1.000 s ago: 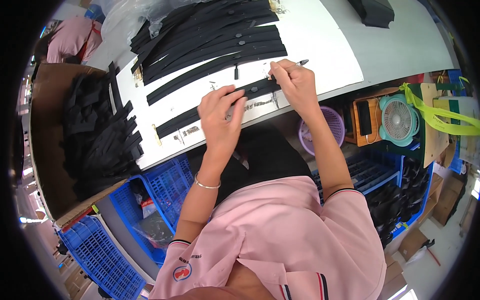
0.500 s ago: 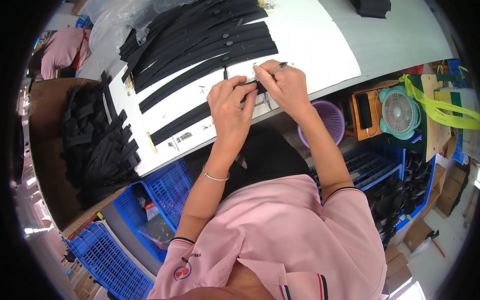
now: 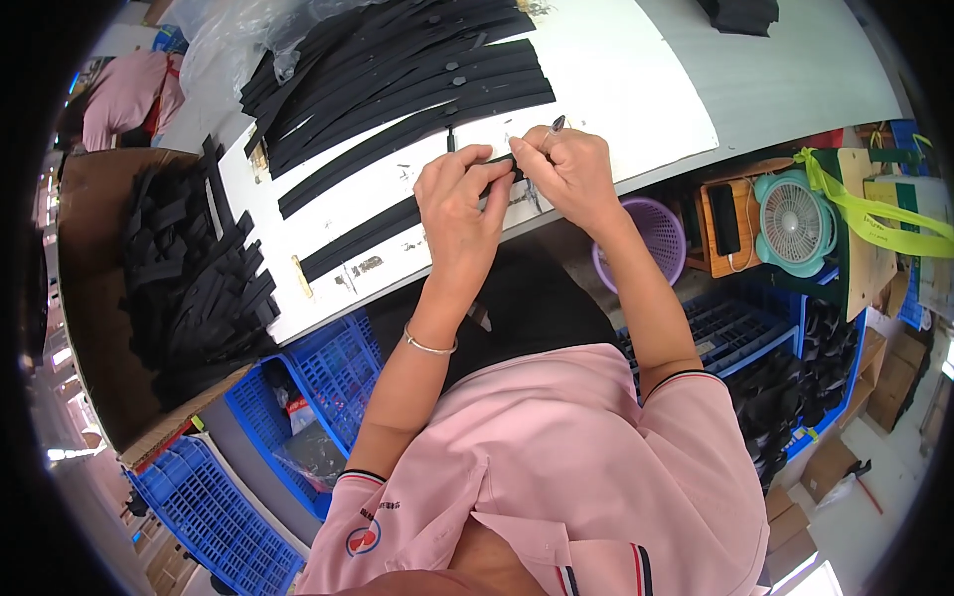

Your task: Marking and aligning black zipper straps on a template board for assembly.

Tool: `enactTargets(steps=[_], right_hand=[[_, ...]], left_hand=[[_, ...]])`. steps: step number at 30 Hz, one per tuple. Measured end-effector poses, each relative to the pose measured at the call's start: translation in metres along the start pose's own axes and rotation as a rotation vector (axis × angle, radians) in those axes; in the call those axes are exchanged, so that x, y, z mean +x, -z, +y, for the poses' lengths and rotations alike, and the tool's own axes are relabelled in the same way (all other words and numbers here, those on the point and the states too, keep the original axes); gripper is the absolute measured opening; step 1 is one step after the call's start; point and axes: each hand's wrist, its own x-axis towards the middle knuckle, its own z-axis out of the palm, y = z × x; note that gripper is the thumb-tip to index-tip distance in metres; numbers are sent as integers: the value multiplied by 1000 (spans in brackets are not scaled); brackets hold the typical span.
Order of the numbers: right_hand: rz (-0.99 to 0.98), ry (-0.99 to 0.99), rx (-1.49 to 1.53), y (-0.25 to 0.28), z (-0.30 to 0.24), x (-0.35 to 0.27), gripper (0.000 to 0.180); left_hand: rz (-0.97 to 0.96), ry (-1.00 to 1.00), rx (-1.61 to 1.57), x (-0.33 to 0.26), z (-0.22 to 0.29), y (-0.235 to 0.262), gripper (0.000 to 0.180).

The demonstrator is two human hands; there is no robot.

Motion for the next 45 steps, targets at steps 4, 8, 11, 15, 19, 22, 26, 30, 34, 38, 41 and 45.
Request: enactTargets(steps=[4, 8, 11, 15, 19, 22, 26, 30, 34, 38, 41, 45], right_hand=[[-56, 63, -57, -3, -2, 4, 23], [-83, -137, 102, 5, -5, 0, 24], [107, -196, 213, 11, -8, -8, 30], [227, -201, 188, 8, -7, -11, 31], [219, -188, 213, 6, 0, -10, 30], [243, -184, 241, 4, 4, -10, 28], [254, -200, 219, -1, 4, -6, 29], [251, -229, 199, -1, 1, -6, 29], [241, -259, 134, 5, 6, -8, 26], [219, -149, 210, 0, 6, -5, 23], [207, -132, 206, -4, 1, -4, 22], [185, -194, 186, -5, -2, -5, 20]], left_hand=[[-4, 19, -1, 0, -5, 5, 14], [-25, -17, 28, -4, -1, 12, 25], [-61, 23, 114, -17, 10, 24, 36], [-200, 84, 147, -22, -5, 34, 53], [-186, 0, 145, 17, -37, 26, 69], [-167, -1, 154, 51, -58, 19, 67], [-173, 8, 131, 51, -64, 32, 53], [-145, 32, 188, 3, -62, 85, 44], [-92, 216, 420, -48, -76, 155, 53], [-64, 315, 802, -77, -111, 220, 59], [31, 385, 777, -84, -134, 241, 34], [90, 351, 779, -71, -140, 239, 14]])
